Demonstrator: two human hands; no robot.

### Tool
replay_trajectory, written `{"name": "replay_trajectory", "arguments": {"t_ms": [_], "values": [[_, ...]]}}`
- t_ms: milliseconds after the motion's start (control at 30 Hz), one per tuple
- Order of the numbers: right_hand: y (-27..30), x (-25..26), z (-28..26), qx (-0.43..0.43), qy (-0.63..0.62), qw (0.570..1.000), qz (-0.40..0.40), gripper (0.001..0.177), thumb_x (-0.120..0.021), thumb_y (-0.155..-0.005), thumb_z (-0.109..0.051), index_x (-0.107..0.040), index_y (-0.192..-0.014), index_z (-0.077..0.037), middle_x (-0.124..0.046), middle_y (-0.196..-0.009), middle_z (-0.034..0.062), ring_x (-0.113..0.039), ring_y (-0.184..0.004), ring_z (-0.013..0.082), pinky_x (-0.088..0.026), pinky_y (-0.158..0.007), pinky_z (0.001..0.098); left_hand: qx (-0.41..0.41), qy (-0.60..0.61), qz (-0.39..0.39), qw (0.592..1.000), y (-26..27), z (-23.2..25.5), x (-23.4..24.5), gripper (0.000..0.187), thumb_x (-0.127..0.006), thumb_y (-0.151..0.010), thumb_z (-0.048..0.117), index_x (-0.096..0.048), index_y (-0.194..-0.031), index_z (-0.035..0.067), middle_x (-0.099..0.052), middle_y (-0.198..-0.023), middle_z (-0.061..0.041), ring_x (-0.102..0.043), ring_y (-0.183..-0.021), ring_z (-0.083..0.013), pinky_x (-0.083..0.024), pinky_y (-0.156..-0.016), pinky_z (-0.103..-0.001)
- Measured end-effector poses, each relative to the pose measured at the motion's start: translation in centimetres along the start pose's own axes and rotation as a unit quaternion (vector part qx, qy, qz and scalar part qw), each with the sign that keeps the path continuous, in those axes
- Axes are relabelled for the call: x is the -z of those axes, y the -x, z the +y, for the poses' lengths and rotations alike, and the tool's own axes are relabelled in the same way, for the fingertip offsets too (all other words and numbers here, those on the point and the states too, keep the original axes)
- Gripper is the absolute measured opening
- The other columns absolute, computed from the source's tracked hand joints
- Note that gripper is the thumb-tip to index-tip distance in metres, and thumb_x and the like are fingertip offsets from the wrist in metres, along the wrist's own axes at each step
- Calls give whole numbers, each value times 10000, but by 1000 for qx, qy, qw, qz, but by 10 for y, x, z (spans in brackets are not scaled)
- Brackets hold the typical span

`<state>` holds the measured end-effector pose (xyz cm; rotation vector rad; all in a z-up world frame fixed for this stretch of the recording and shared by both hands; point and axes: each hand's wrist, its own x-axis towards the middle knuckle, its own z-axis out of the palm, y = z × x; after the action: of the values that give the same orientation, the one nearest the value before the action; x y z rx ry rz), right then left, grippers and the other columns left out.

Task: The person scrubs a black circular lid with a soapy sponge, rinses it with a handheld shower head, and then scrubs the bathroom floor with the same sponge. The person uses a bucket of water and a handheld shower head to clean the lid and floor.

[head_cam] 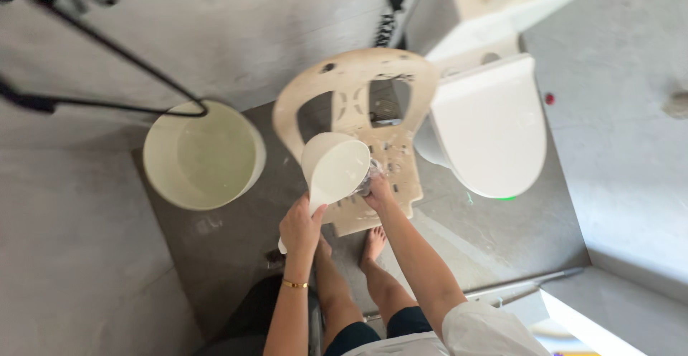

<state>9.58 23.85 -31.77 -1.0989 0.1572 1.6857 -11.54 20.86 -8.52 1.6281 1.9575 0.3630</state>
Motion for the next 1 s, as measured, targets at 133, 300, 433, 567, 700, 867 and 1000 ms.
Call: {"name": "replay_trajectory", "arguments": {"t_ms": [133, 300, 433, 567, 700, 867, 1000], "values": [[4, 22, -31, 46, -56, 997, 28, 353, -528, -1037, -406, -617, -1216, -116, -728, -978, 56, -720, -786, 189, -596, -617, 353, -37, -30, -5, 999, 4, 46, -14, 350, -755, -860, 283, -654, -1145, 109, -733, -971, -106, -697, -873, -345, -543, -712, -454], [12, 38, -61, 3, -71, 988, 137, 465, -416, -1013, -526, -594, -1183, -131, -687, -902, 24, -672, -618, 168, -533, -478, 316, -74, -51, -11, 996, 7, 79, -25, 362, -765, -869, 269, -643, -1162, 94, -721, -967, -115, -695, -859, -351, -541, -695, -447], [9, 65, -66, 29, -74, 995, 56, 311, -566, -1031, -368, -558, -1332, -290, -716, -1014, -56, -593, -666, 86, -425, -513, 219, -104, -49, 12, 993, 8, 97, -33, 448, -769, -844, 253, -636, -1239, 89, -714, -964, -120, -696, -834, -347, -542, -671, -439], [5, 88, -64, -4, -98, 994, 39, 493, -555, -1019, -635, -621, -1289, -227, -506, -727, -87, -427, -457, 77, -376, -362, 239, -137, -62, 31, 988, 9, 101, -41, 434, -766, -862, 252, -637, -1239, 80, -703, -937, -107, -696, -824, -325, -547, -679, -418], [0, 93, -67, -96, 35, 982, 158, 657, -287, -926, -762, -616, -1259, -301, -492, -717, 19, -410, -485, 125, -368, -354, 251, -182, -86, 55, 978, 11, 102, -50, 423, -759, -883, 254, -643, -1241, 63, -683, -890, -96, -682, -794, -302, -542, -679, -408], [2, 101, -67, -68, -81, 994, 2, 438, -434, -1087, -517, -572, -1321, -174, -678, -956, 24, -605, -762, 144, -415, -541, 243, -216, -87, 92, 968, 11, 101, -56, 408, -736, -926, 266, -644, -1269, 66, -665, -885, -92, -674, -811, -288, -541, -715, -406], [0, 101, -61, -57, 61, 994, 67, 539, -419, -1048, -649, -646, -1173, -176, -568, -768, 45, -526, -597, 167, -421, -461, 297, -114, -15, 38, 993, 8, 84, -56, 472, -726, -908, 360, -660, -1266, 59, -718, -999, -142, -693, -889, -346, -546, -743, -435]]}}
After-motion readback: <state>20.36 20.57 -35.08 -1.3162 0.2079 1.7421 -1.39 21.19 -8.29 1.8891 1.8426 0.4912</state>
